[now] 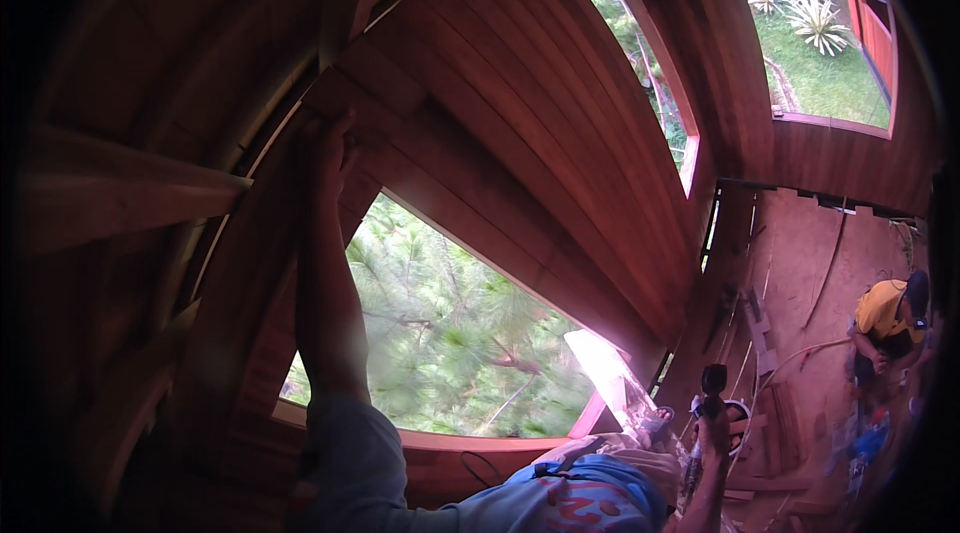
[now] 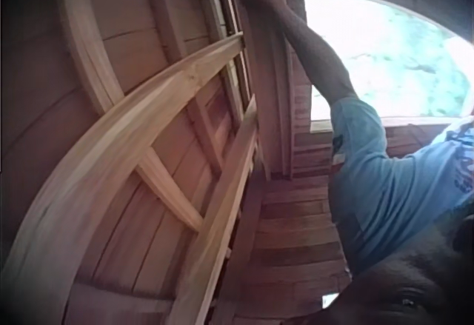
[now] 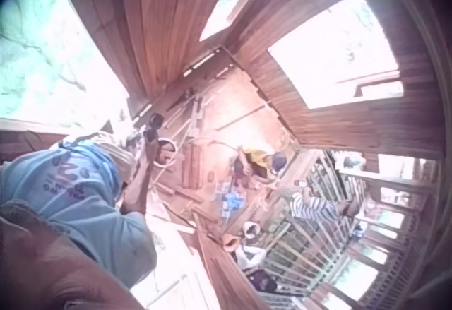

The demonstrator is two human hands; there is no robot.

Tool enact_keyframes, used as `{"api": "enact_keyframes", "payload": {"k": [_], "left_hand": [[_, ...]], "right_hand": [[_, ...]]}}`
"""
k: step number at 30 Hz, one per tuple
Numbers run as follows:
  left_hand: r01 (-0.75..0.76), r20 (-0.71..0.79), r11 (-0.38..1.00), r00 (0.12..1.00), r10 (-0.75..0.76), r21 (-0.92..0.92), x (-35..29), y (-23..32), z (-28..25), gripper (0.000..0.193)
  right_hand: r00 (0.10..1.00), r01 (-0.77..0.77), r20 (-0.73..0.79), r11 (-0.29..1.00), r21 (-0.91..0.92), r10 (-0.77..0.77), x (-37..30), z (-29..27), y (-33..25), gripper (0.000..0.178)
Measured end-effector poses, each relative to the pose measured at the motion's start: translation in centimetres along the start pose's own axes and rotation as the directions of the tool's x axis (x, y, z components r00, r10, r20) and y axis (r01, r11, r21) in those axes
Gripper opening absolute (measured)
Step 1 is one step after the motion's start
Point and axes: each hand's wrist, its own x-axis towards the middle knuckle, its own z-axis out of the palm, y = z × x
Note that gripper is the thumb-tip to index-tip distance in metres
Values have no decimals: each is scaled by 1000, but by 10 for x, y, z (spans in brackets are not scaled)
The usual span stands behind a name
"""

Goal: The person installs wooden planks onto a curved ceiling structure using a nail gun. They position each plank, secure it with nails, and occasionally adjust their stance on a wooden beam while working.

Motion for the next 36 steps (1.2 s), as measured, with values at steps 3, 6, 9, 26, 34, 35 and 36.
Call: {"api": "enact_keyframes", "payload": {"k": [3, 6, 9, 26, 34, 35, 36], "left_hand": [[-10, -26, 999, 1000, 9, -43, -10, 7, 11, 26], [-12, -55, 999, 998, 9, -42, -18, 11, 18, 26], [-36, -34, 999, 999, 36, 17, -11, 9, 11, 25], [-38, 44, 990, 999, 33, 137, -12, 6, -2, 41], [-30, 1, 979, 1000, 30, 200, -18, 12, 8, 32], [-41, -45, 981, 998, 50, 189, -18, 10, 11, 29], [-51, -35, 982, 998, 58, 184, -18, 10, 12, 29]], "right_hand": [[1000, 9, 2, 1000, -22, -9, 4, -1, 5, 36], [999, 45, -9, 997, -59, -45, 4, -1, 3, 30], [998, 64, -2, 997, -39, -65, 9, -2, 8, 26], [1000, -1, 7, 1000, 14, 1, 23, 3, 0, 42], [1000, 23, -15, 999, -47, -24, 31, 8, 12, 38], [1000, 19, -15, 998, -62, -20, 33, 8, 15, 39], [1000, 16, -16, 997, -76, -17, 36, 8, 18, 39]]}}
